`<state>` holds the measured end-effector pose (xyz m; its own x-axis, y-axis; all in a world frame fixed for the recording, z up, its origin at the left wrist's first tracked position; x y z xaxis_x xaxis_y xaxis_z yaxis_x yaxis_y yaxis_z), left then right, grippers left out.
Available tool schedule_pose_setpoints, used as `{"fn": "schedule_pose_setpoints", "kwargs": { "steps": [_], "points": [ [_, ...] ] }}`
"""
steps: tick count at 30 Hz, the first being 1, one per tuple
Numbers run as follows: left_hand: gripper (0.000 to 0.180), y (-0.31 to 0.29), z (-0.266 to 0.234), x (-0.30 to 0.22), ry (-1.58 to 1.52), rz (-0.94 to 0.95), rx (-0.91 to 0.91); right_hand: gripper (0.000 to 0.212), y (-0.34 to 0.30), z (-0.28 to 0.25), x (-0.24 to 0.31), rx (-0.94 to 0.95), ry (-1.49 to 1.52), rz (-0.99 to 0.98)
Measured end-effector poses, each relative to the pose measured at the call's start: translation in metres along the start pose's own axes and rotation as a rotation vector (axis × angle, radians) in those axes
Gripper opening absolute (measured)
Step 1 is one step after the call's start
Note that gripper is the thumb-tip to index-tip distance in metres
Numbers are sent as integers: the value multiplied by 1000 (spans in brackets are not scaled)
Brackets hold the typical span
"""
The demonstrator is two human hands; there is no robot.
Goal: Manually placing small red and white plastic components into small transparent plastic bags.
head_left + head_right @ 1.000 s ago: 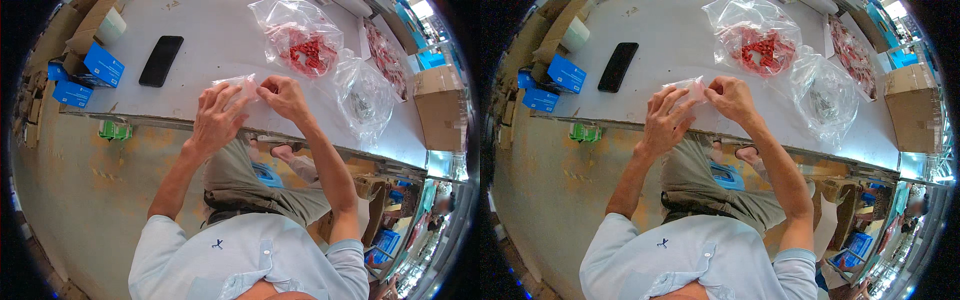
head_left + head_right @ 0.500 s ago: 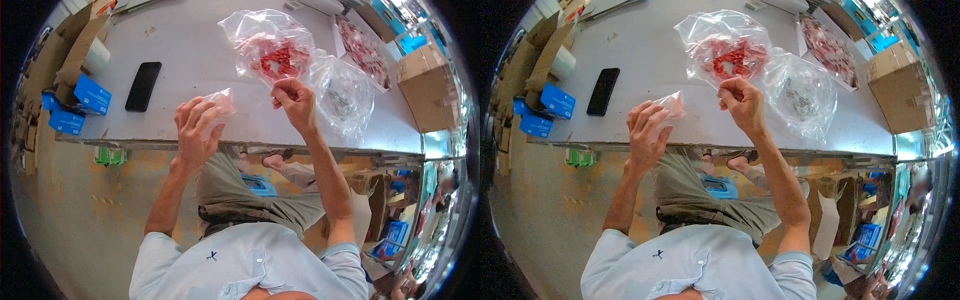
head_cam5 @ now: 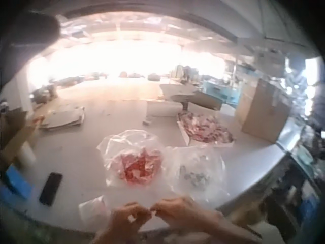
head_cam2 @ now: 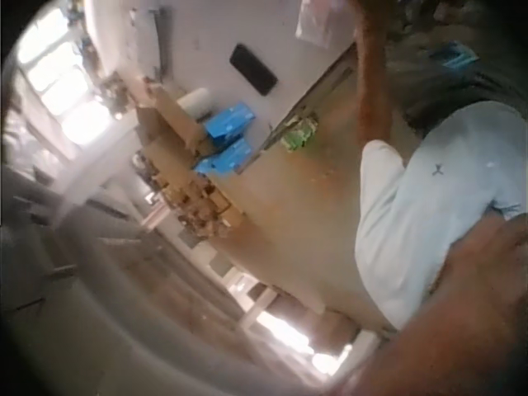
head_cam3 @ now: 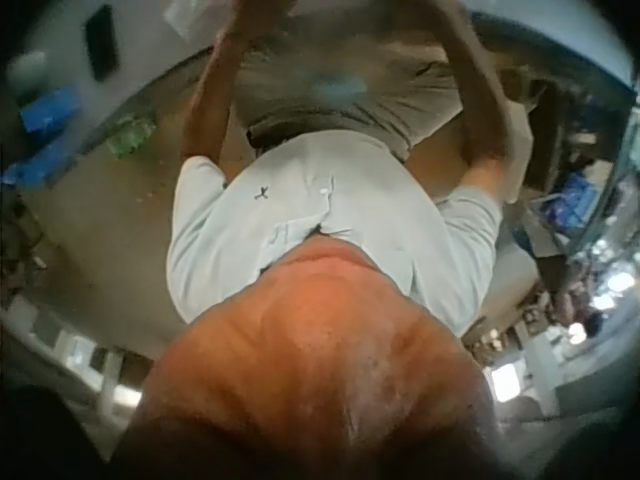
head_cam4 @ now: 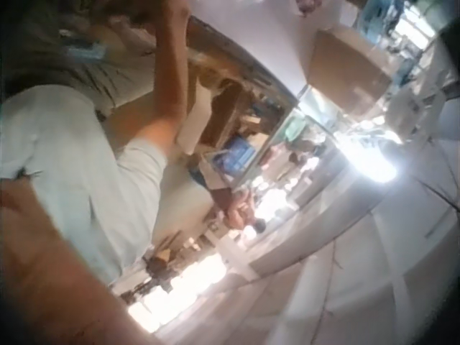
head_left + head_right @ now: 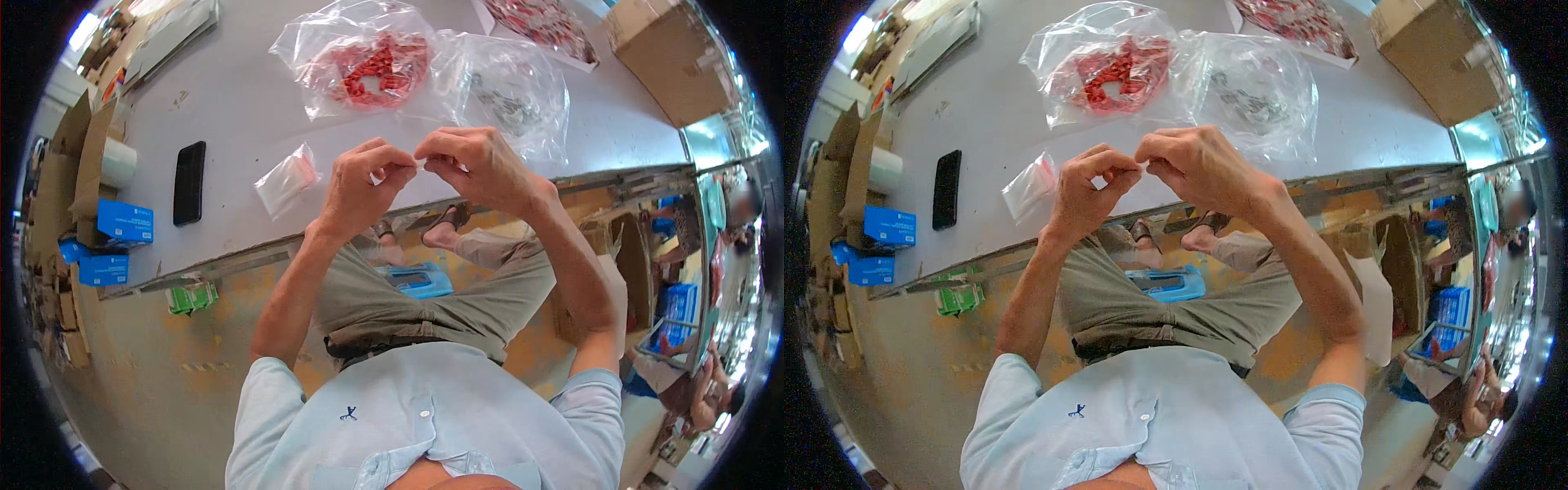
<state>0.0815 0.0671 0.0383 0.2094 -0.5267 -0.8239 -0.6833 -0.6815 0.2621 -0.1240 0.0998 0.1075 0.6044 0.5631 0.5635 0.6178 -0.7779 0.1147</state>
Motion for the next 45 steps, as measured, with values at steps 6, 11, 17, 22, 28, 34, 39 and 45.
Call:
{"fn": "schedule_pose_setpoints", "kwargs": {
  "steps": [6,11,17,22,28,34,39,45],
  "points": [
    [8,10,17,27,-455,-226,-40,11,-16,9,-15,-314,164,154],
    [12,27,25,28,-674,-354,-88,13,-25,33,-26,-410,385,348],
    [15,34,25,30,-627,-366,-133,23,-6,54,-38,-363,584,345],
    [20,42,31,22,-458,-275,-95,21,-10,53,-50,-374,767,428],
    [18,38,21,31,-704,-240,0,15,-1,44,-49,-304,786,401],
    [12,46,33,29,10,70,-108,12,-5,41,-45,-276,329,427],
    [5,46,35,43,-224,-86,-100,17,2,55,-63,-333,676,480],
    [9,48,34,41,-422,-78,-102,17,4,49,-60,-318,833,503]
  ]
}}
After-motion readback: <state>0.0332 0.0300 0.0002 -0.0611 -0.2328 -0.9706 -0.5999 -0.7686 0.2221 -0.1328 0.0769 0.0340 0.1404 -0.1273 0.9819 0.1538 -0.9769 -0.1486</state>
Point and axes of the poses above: each hand's wrist, its own y-axis towards the middle knuckle, its own z-axis out of the palm, x = y × z, the point moved 1 cm from there along y, towards the middle knuckle, and after that the axes turned 14 degrees about x, right-handed, at the moved point
